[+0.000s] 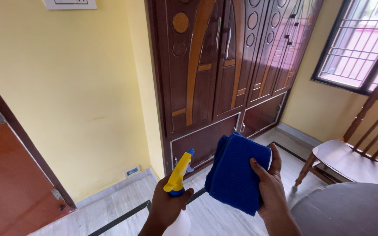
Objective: The person folds a blue microfiber cloth on a table, picks up a spray bottle, and moves to a wooden door. They spray the door surface and wipe it with the cloth, cleaning the frame, panels, and handle area.
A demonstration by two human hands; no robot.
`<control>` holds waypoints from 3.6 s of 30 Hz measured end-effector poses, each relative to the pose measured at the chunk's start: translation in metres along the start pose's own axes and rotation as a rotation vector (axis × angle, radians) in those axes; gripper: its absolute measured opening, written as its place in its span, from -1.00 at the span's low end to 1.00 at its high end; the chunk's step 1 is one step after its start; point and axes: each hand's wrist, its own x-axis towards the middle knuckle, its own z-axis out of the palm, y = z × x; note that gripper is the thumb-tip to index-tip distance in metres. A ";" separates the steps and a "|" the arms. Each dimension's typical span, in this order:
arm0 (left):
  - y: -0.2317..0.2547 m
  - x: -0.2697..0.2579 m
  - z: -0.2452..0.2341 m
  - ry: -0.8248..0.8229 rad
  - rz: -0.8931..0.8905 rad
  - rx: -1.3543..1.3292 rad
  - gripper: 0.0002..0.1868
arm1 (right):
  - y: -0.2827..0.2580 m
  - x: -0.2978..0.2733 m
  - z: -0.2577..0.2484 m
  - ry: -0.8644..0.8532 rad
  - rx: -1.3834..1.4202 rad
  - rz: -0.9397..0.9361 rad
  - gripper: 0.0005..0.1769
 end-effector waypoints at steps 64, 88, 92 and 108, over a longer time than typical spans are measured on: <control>0.093 0.460 -0.054 0.150 0.112 -0.091 -0.69 | 0.024 0.434 0.222 0.060 -0.840 -0.991 -0.79; 0.134 0.543 0.047 0.288 0.173 -0.025 -0.75 | -0.055 0.594 0.206 0.033 -1.231 -1.497 -0.71; 0.142 0.548 0.043 0.311 0.188 0.016 -0.75 | -0.071 0.607 0.222 -0.079 -1.110 -1.363 -0.73; 0.203 0.580 0.015 0.321 0.302 -0.121 -0.78 | -0.112 0.610 0.324 -0.208 -0.760 -0.949 -0.68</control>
